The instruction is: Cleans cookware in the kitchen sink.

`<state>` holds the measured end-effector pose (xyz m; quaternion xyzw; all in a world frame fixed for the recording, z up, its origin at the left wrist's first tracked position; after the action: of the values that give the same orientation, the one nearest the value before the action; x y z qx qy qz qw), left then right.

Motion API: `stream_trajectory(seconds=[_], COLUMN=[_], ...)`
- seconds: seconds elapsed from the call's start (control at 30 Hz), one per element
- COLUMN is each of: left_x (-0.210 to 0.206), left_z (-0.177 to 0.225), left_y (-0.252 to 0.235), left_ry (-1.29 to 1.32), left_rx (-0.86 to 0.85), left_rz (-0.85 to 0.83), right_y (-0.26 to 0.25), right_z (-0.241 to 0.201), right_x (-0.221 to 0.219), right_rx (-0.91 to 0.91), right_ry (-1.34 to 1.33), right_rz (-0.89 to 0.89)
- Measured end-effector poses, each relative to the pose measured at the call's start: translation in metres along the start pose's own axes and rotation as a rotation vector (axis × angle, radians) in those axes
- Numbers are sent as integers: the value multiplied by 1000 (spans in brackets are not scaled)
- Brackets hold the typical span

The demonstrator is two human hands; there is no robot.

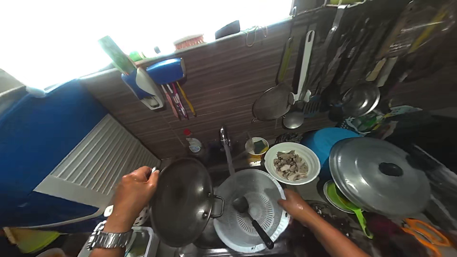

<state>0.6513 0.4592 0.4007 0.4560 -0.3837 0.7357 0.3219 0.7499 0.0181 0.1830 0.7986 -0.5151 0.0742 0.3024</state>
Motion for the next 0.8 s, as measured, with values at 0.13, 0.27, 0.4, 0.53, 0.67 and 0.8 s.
stream_trajectory(seconds=[0.13, 0.27, 0.4, 0.53, 0.67, 0.8], left_x=[-3, 7, 18, 17, 26, 32], left_z=[-8, -6, -1, -6, 24, 47], left_y=[-2, -4, -11, -26, -17, -12], left_ry=[60, 140, 120, 183, 317, 346], left_rx=[-35, -16, -68, -101, -117, -199], left_rz=[48, 41, 69, 66, 19, 55], right_y=[23, 36, 59, 93, 121, 143], right_z=[-6, -6, -4, 10, 25, 29], right_x=[12, 15, 18, 30, 46, 75], right_rx=[17, 54, 95, 124, 127, 130], right_ry=[30, 2, -40, -120, -186, -125], right_rz=[18, 35, 64, 122, 242, 336])
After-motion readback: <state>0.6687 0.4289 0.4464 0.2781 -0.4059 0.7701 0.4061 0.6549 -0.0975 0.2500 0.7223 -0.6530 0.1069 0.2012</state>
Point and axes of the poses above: each hand's wrist, its own y-axis away from the middle knuckle, its own x-axis out of the back of the hand, z = x × y, the point moved 3 cm from there along -y, towards the middle knuckle, and after that the axes turned 9 degrees about x, right-handed, at the moved point
